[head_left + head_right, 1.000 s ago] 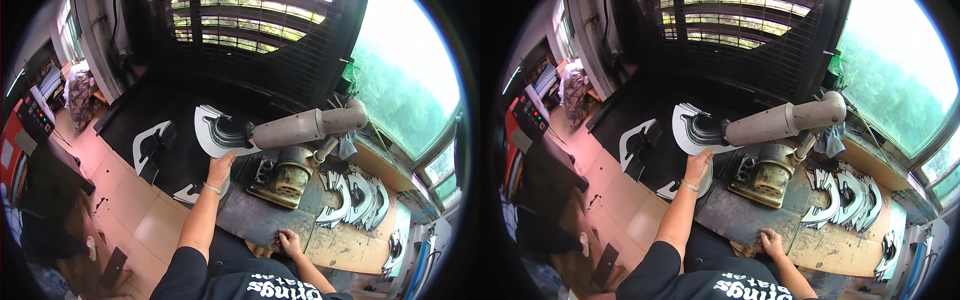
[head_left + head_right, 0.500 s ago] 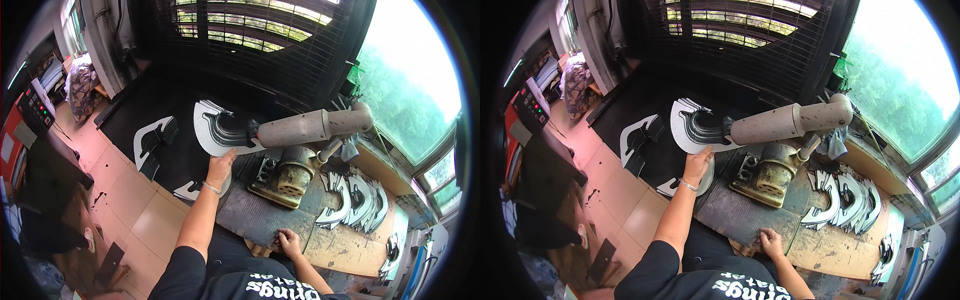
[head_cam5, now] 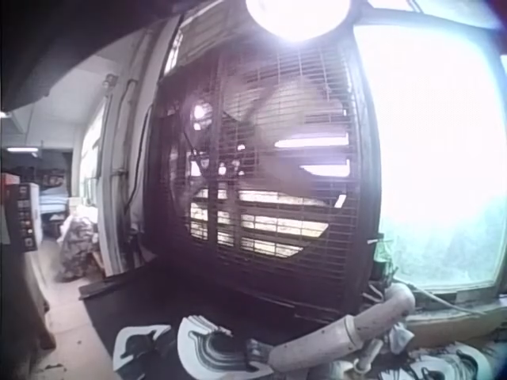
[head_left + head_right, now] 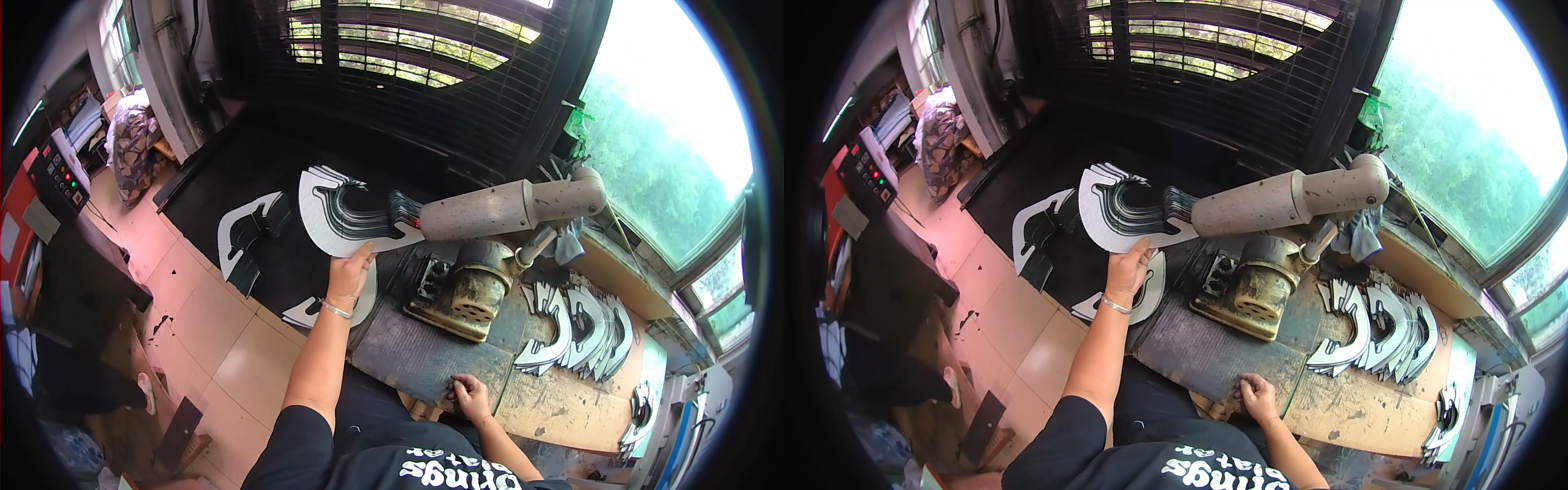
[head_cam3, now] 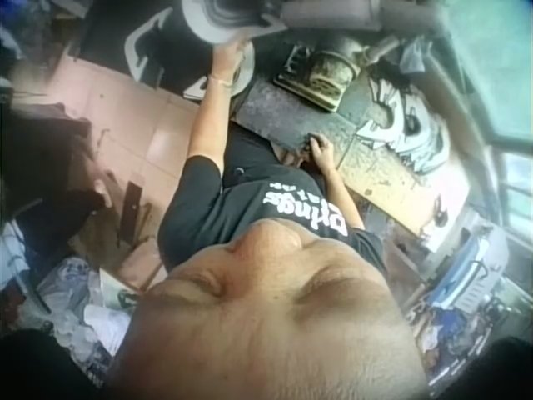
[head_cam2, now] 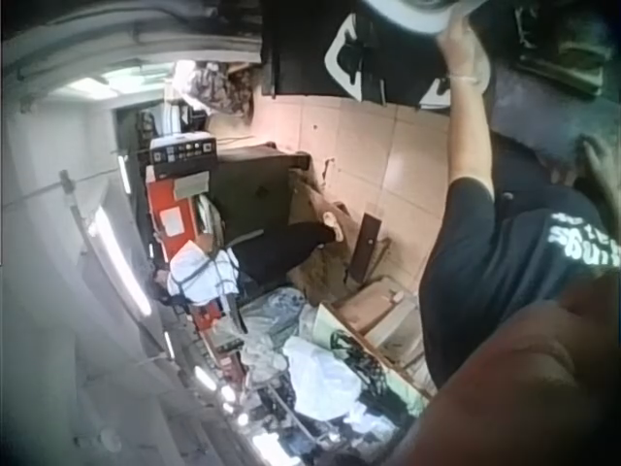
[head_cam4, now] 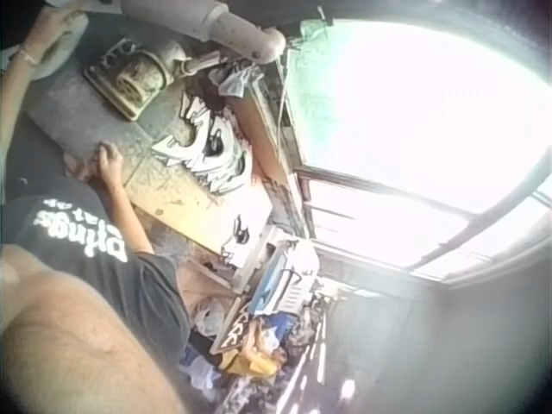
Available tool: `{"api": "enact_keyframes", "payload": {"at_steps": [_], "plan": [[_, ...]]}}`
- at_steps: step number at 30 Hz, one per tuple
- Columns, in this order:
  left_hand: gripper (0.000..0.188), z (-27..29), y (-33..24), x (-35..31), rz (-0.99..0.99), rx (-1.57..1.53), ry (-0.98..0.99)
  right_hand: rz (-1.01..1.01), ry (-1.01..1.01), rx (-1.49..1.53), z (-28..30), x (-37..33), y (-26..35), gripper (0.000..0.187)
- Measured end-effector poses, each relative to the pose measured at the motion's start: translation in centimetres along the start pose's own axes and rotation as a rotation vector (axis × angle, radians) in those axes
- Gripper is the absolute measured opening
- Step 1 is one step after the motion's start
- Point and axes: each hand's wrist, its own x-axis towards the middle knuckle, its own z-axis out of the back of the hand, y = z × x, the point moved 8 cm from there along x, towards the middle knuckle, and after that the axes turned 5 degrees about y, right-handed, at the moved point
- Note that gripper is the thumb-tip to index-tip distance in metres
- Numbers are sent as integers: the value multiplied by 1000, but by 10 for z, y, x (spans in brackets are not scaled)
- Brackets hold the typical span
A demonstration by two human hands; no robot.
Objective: Manually shave or trim the edges of stacked shoe component pieces using a machine.
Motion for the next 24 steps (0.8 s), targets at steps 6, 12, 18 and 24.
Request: {"api": "enact_keyframes", "payload": {"at_steps": [6, 12, 18, 24], "plan": [[33, 15, -7, -2, 15, 14, -55, 3, 8, 0, -1, 0, 2, 18], [35, 11, -18, -2, -44, -34, -8, 19, 7, -25, 1, 1, -4, 19], [35, 13, -28, -8, -55, -28, 21, 18, 6, -15, -1, -1, 4, 18], [33, 13, -18, -10, -14, -6, 28, -4, 7, 34, 0, 0, -3, 17]]}}
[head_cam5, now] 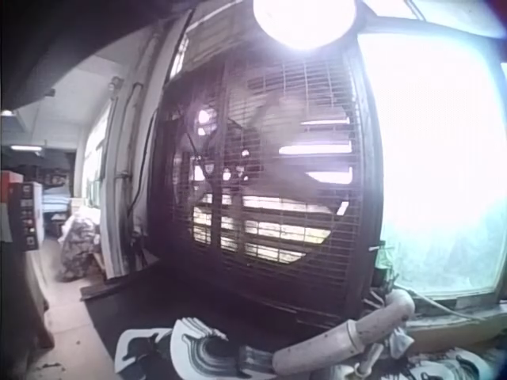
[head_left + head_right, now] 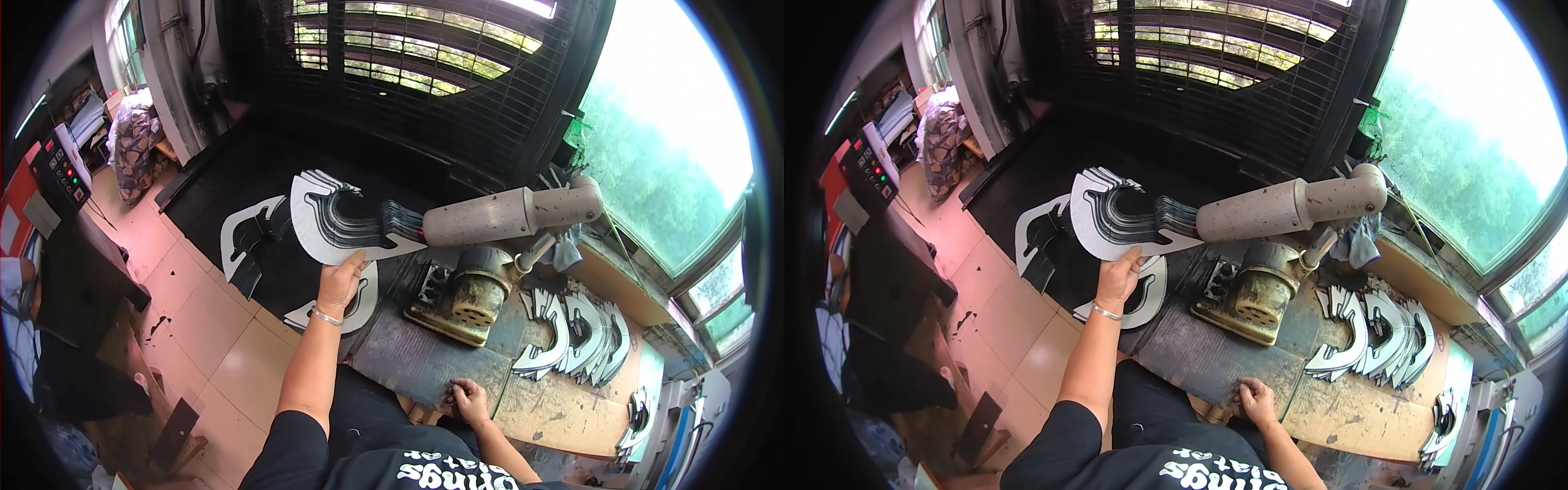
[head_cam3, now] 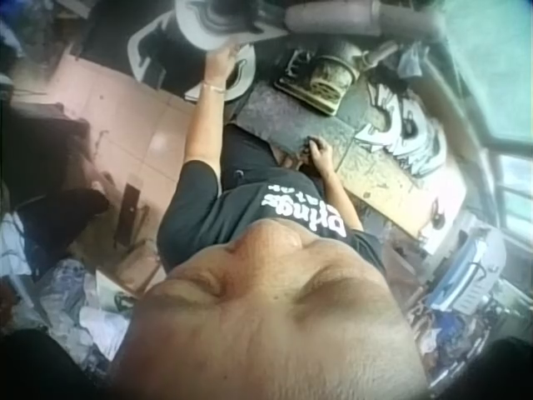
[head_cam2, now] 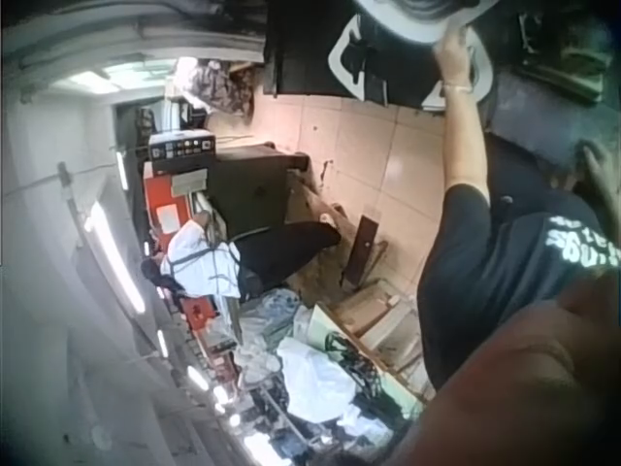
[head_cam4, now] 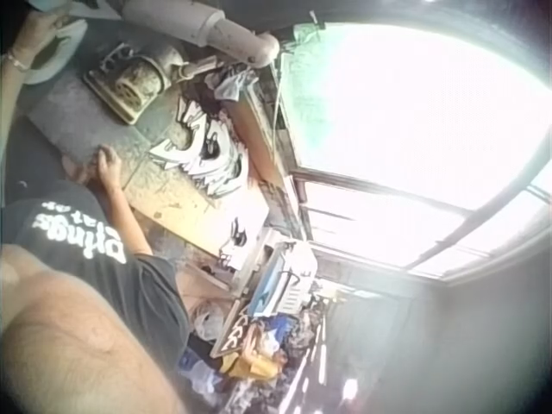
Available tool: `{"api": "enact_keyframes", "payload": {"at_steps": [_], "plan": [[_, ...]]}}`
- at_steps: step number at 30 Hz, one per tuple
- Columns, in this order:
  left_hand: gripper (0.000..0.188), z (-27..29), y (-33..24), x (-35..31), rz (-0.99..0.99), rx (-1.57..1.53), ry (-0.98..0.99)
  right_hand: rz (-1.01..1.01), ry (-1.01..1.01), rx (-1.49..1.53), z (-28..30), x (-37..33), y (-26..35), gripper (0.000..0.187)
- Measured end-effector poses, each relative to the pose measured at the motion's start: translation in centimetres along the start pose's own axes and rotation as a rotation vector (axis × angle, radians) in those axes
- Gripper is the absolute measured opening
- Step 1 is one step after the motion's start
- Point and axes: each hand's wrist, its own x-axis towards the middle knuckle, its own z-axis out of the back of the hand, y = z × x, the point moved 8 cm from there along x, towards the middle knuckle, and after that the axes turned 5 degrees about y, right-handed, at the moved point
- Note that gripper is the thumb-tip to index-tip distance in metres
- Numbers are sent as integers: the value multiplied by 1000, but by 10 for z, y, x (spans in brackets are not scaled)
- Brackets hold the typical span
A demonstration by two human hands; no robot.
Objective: Manually shave or trim the edges of stacked shoe component pieces using a machine.
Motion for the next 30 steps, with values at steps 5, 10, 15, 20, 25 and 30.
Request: {"api": "enact_keyframes", "payload": {"at_steps": [5, 10, 15, 20, 25, 30], "plan": [[30, 4, 17, 0, 55, 59, -4, -8, 10, 20, 0, 1, -7, 17], [28, 11, 40, 3, 121, 109, -2, -4, 15, 24, 0, 1, -8, 19], [25, 6, 53, 4, 142, 107, 9, 14, 12, 3, 1, 1, -8, 19], [24, 5, 65, 3, 191, 174, 18, 26, 9, -35, 2, 1, -9, 19], [19, -13, 55, 0, 158, 105, -9, 26, 3, -41, 1, 0, -1, 19], [20, -18, 43, -3, 136, 57, -25, 35, 6, -71, 1, 1, 0, 19]]}}
